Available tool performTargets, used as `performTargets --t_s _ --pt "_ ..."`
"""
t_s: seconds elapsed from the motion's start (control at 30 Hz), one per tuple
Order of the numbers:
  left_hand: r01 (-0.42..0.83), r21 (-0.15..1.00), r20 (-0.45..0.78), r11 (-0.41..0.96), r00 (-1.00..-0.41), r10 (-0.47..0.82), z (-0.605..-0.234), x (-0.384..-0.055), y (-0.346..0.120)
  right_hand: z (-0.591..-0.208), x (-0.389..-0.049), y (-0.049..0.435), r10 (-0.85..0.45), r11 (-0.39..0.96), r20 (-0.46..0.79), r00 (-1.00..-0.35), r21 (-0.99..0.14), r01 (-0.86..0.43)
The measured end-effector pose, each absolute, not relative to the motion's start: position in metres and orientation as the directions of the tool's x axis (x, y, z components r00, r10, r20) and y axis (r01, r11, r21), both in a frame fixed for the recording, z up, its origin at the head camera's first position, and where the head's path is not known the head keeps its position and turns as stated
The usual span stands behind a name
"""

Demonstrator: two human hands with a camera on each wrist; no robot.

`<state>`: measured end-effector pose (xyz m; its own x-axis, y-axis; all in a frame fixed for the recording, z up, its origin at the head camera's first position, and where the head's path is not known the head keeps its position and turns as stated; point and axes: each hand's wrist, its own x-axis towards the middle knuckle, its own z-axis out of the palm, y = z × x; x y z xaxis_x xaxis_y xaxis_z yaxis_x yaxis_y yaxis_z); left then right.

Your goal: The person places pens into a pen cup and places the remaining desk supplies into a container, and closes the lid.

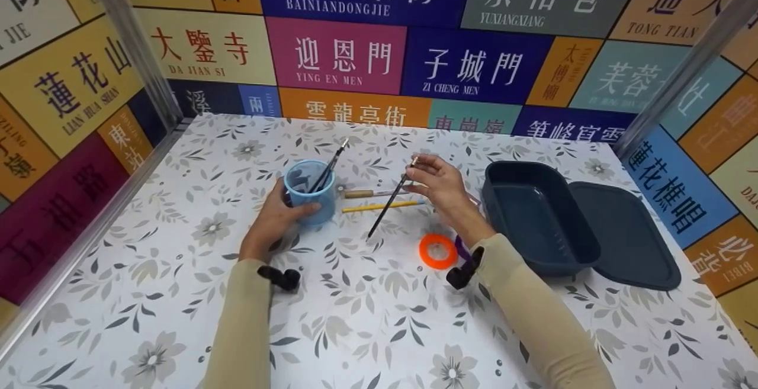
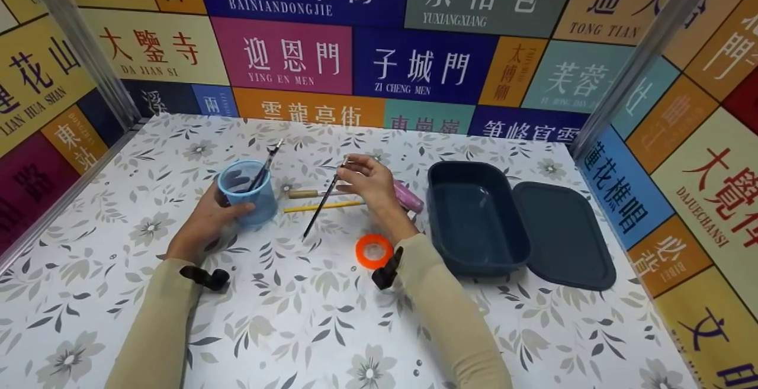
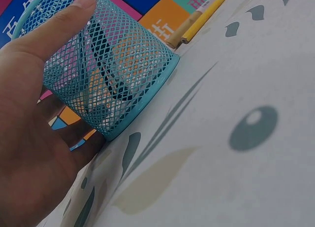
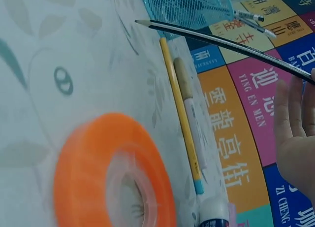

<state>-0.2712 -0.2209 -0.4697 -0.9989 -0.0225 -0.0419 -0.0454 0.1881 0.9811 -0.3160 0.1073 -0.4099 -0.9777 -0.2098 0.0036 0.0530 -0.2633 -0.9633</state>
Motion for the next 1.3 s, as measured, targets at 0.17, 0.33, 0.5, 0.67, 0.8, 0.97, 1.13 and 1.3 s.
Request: performTargets --t_s 0.17,0.33,0.5,0.67,0.8,0.97,1.13,1.3 --pt "-0.056 0.98 -0.052 0.191 -0.998 -0.024 -0.468 -0.271 -0.221 -0.399 -0.312 0.101 -0.187 -0.325 0.039 -0.982 -0.946 0.024" --pt "-0.058 0.981 -0.055 0.186 -0.998 -0.025 -0.469 -0.271 -0.221 -0.386 -0.31 0.094 -0.181 -0.383 0.086 -0.98 -0.924 -0.01" --pt "-0.059 0.979 -0.055 0.193 -0.998 -0.025 -0.47 -0.273 -0.221 -0.373 -0.307 0.087 -0.149 -0.41 0.185 -0.971 -0.906 -0.11" --pt "-0.049 0.978 -0.044 0.202 -0.999 -0.028 -0.472 -0.275 -0.221 -0.36 -0.304 0.077 -0.113 -0.441 0.283 -0.953 -0.873 -0.207" --pt "-0.051 0.978 -0.044 0.2 -0.998 -0.038 -0.473 -0.274 -0.221 -0.35 -0.301 0.068 -0.097 -0.462 0.331 -0.938 -0.85 -0.252" --pt "-0.05 0.978 -0.044 0.205 -0.999 -0.032 -0.474 -0.27 -0.221 -0.344 -0.298 0.059 -0.055 -0.523 0.359 -0.932 -0.805 -0.28" --pt "-0.074 0.975 -0.068 0.212 -0.997 -0.036 -0.474 -0.271 -0.222 -0.338 -0.299 0.049 0.015 -0.548 0.392 -0.92 -0.766 -0.336" --pt "-0.107 0.969 -0.098 0.221 -0.994 -0.052 -0.47 -0.273 -0.221 -0.338 -0.301 0.038 0.099 -0.535 0.421 -0.902 -0.742 -0.405"
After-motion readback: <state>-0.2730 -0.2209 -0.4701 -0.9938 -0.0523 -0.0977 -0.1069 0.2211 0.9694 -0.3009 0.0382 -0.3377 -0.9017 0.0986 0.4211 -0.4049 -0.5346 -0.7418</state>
